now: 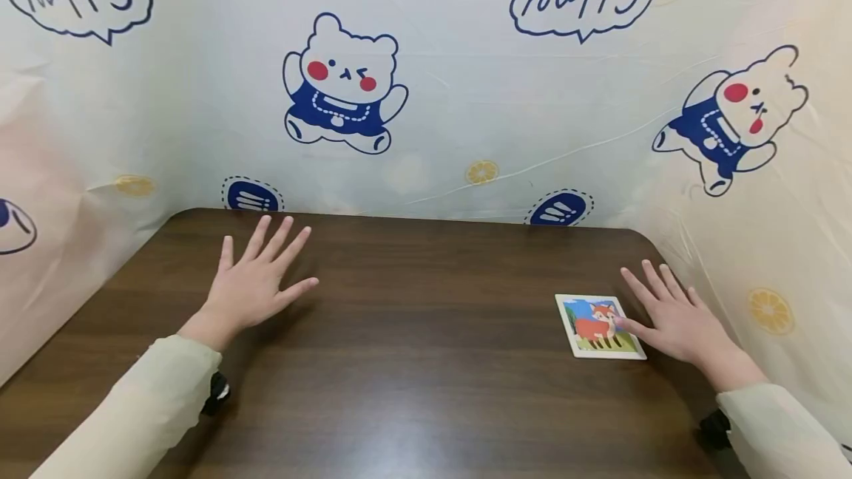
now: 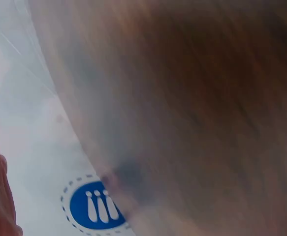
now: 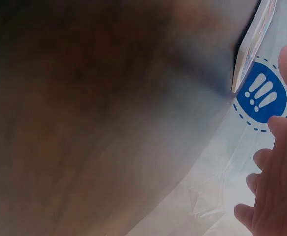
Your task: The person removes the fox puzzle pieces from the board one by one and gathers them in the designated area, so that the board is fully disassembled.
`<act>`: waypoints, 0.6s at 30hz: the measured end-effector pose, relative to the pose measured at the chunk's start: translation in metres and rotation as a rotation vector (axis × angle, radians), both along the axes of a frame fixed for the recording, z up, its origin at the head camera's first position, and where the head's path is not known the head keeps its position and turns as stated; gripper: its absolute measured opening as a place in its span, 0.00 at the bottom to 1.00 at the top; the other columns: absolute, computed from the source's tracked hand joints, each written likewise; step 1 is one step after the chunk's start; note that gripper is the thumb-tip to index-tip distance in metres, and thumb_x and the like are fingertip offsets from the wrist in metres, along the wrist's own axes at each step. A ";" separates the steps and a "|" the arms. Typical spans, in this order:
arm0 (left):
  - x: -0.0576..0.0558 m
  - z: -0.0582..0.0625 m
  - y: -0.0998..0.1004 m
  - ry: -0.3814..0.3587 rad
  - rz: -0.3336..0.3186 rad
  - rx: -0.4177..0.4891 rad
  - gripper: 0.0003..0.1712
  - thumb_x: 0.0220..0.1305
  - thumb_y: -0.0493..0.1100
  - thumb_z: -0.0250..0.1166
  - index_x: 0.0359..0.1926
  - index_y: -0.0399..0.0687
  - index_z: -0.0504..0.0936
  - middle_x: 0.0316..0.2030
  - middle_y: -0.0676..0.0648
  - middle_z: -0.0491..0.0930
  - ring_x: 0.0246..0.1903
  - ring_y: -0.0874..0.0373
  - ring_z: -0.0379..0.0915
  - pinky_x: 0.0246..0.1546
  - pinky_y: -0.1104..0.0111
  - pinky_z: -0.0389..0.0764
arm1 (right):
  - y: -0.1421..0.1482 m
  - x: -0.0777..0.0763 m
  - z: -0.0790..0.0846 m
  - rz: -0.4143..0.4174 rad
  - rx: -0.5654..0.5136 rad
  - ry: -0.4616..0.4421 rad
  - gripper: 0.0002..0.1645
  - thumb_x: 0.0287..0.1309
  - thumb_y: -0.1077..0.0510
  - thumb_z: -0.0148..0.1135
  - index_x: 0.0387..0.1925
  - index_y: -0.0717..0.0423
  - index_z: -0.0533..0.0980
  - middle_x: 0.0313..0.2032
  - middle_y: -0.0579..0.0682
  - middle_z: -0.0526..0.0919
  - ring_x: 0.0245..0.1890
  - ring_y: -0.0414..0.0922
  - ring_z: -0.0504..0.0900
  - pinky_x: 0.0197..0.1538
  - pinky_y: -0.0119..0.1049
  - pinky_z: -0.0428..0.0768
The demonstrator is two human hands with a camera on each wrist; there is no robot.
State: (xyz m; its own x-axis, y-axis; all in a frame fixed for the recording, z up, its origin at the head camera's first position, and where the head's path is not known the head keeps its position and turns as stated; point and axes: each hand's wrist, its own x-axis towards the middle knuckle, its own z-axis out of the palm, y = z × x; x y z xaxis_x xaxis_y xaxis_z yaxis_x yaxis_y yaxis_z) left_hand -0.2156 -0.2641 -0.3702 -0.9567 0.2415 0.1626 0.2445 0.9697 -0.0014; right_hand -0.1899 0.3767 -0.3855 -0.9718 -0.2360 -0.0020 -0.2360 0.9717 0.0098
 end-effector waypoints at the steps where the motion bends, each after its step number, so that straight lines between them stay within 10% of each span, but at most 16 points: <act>1: 0.000 0.000 0.004 0.004 -0.012 0.003 0.51 0.65 0.77 0.45 0.79 0.69 0.35 0.80 0.50 0.30 0.79 0.45 0.18 0.66 0.28 0.26 | 0.000 0.001 0.000 0.003 -0.005 -0.010 0.58 0.62 0.26 0.51 0.80 0.47 0.41 0.77 0.67 0.39 0.76 0.70 0.38 0.65 0.78 0.47; 18: 0.001 -0.001 0.090 -0.027 -0.267 0.000 0.50 0.65 0.73 0.54 0.80 0.62 0.45 0.80 0.50 0.39 0.80 0.45 0.30 0.70 0.32 0.42 | -0.010 0.004 -0.003 0.040 -0.193 -0.259 0.55 0.55 0.30 0.62 0.75 0.51 0.56 0.74 0.69 0.55 0.71 0.76 0.50 0.57 0.83 0.53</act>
State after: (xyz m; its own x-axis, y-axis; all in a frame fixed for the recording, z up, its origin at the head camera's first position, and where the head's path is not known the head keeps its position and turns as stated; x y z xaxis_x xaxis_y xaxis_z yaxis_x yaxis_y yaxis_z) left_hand -0.2148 -0.1737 -0.3716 -0.8632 0.4855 0.1382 0.4912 0.8710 0.0080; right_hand -0.1856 0.3671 -0.3890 -0.9347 -0.2940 -0.1996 -0.2446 0.9397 -0.2390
